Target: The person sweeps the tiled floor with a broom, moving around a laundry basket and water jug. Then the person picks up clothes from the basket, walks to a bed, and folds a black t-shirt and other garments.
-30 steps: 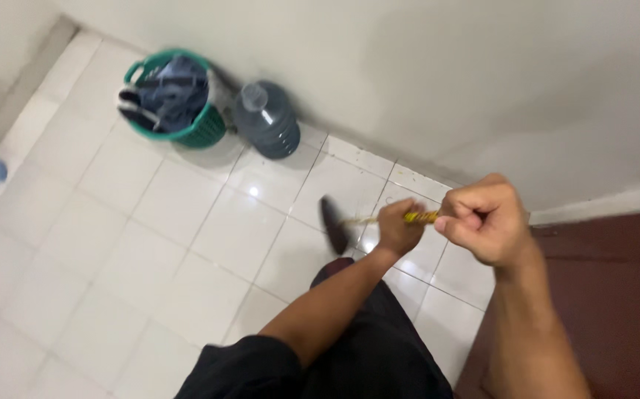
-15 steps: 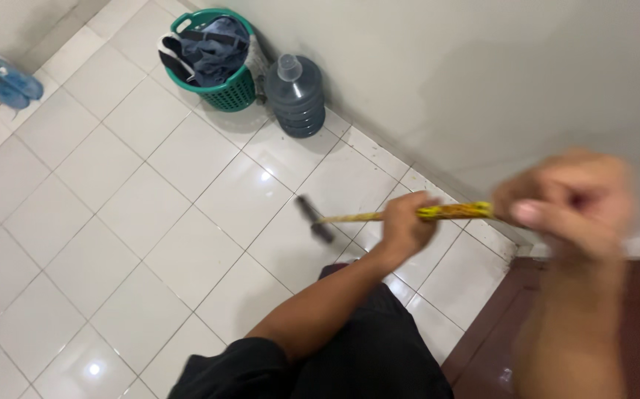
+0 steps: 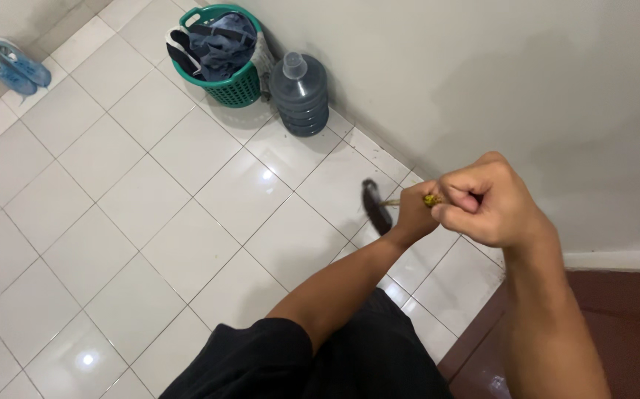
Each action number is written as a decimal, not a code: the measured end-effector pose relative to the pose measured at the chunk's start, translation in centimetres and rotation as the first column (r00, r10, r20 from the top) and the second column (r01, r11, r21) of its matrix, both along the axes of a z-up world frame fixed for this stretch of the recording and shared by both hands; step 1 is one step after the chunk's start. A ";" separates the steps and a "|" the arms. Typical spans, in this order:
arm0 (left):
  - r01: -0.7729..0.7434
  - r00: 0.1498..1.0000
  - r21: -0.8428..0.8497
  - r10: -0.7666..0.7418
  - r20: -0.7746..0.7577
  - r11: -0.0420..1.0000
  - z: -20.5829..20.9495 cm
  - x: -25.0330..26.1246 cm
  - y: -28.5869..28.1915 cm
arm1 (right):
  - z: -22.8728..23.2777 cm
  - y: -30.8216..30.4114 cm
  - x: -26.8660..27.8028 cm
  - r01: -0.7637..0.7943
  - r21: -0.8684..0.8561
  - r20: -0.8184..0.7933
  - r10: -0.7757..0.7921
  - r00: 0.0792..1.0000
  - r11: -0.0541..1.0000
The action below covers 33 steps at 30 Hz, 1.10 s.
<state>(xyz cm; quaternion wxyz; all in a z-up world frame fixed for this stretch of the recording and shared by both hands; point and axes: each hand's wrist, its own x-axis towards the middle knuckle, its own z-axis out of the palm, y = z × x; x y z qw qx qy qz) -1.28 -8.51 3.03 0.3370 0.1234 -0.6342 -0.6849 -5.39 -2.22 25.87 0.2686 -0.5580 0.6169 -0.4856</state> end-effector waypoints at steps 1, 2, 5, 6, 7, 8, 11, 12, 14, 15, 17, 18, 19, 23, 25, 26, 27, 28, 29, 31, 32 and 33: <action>0.011 0.999 -0.006 -0.012 -0.050 1.000 0.8 -0.1 0.1 | 0.4 0.2 0.1 -0.012 0.008 -0.035 0.012 0.999 1.000; 0.023 0.995 -0.013 -0.024 -0.100 1.000 1.6 0.0 0.2 | 1.1 0.7 0.3 -0.024 0.015 -0.070 0.025 0.997 1.000; -0.132 0.990 -0.169 0.137 0.017 0.977 4.6 0.8 1.9 | 4.6 2.5 0.8 -0.077 -0.033 -0.027 0.077 0.997 0.996; -0.134 0.991 -0.134 0.133 -0.017 0.982 5.3 1.4 2.5 | 5.8 3.2 1.3 -0.069 -0.067 0.028 0.071 0.997 0.995; -0.134 0.990 -0.099 0.130 -0.052 0.986 5.8 2.1 3.3 | 7.1 3.7 1.6 -0.059 -0.101 0.084 0.067 0.994 0.993; -0.135 0.988 -0.062 0.129 -0.084 0.989 6.2 2.8 4.2 | 7.9 3.9 1.6 -0.074 -0.102 0.112 0.086 0.990 0.992; -0.095 0.937 -0.085 0.118 0.328 0.992 6.1 4.1 6.1 | 8.3 4.0 1.3 -0.086 -0.086 0.153 0.098 0.983 0.993; -0.129 0.920 -0.081 0.150 0.362 0.988 5.6 4.3 6.3 | 7.4 3.7 1.2 -0.067 -0.063 0.136 0.075 0.988 0.996; -0.198 0.881 -0.078 0.212 0.424 0.977 3.9 3.7 6.1 | 4.8 3.2 0.7 -0.057 -0.063 0.143 0.065 0.988 0.996; -0.226 0.913 -0.073 0.237 0.331 0.971 3.0 2.9 6.1 | 3.1 3.1 0.5 -0.066 -0.087 0.167 0.080 0.983 0.994; -0.276 0.947 -0.051 0.281 0.157 0.960 1.1 1.8 6.5 | 0.6 3.4 0.2 -0.036 -0.046 0.136 0.042 0.990 0.998; -0.258 0.958 -0.017 0.258 0.126 0.966 0.1 1.5 6.5 | -0.5 3.5 0.2 0.007 0.011 0.071 -0.007 0.997 1.000; -0.238 0.967 0.016 0.235 0.094 0.971 -0.8 1.1 6.3 | -1.3 3.7 0.6 0.053 0.066 0.003 -0.053 0.999 0.996; -0.173 0.983 0.081 0.167 0.075 0.982 -1.7 -0.9 6.3 | -0.8 4.3 0.8 0.125 0.162 0.019 -0.130 0.991 0.979; -0.223 0.974 0.005 0.223 0.023 0.975 -1.5 -1.3 6.6 | -0.2 4.6 1.0 0.129 0.140 0.014 -0.132 0.991 0.982; -0.246 0.969 -0.036 0.246 -0.001 0.969 -1.5 -1.1 6.9 | -0.2 4.8 1.2 0.124 0.147 0.004 -0.126 0.992 0.981; -0.254 0.967 -0.052 0.254 -0.019 0.966 -1.5 -0.9 7.0 | -0.4 5.2 1.3 0.119 0.154 -0.007 -0.119 0.993 0.981; -0.262 0.965 -0.066 0.260 -0.034 0.963 -1.3 -1.0 7.3 | -0.6 5.6 1.2 0.114 0.164 -0.016 -0.113 0.993 0.980; -0.269 0.963 -0.080 0.266 -0.049 0.960 -1.1 -1.1 7.4 | -0.9 6.0 1.0 0.123 0.180 -0.020 -0.122 0.992 0.976; -0.258 0.966 -0.062 0.256 -0.032 0.964 -0.7 -1.6 7.4 | -1.6 6.7 0.2 0.139 0.210 -0.034 -0.135 0.990 0.968; -0.253 0.968 -0.054 0.252 -0.023 0.966 -0.4 -1.6 7.2 | -1.8 6.9 0.2 0.133 0.199 -0.051 -0.125 0.991 0.971; -0.238 0.971 -0.042 0.237 -0.028 0.970 -0.1 -1.6 7.0 | -2.0 6.9 0.2 0.126 0.189 -0.068 -0.115 0.991 0.974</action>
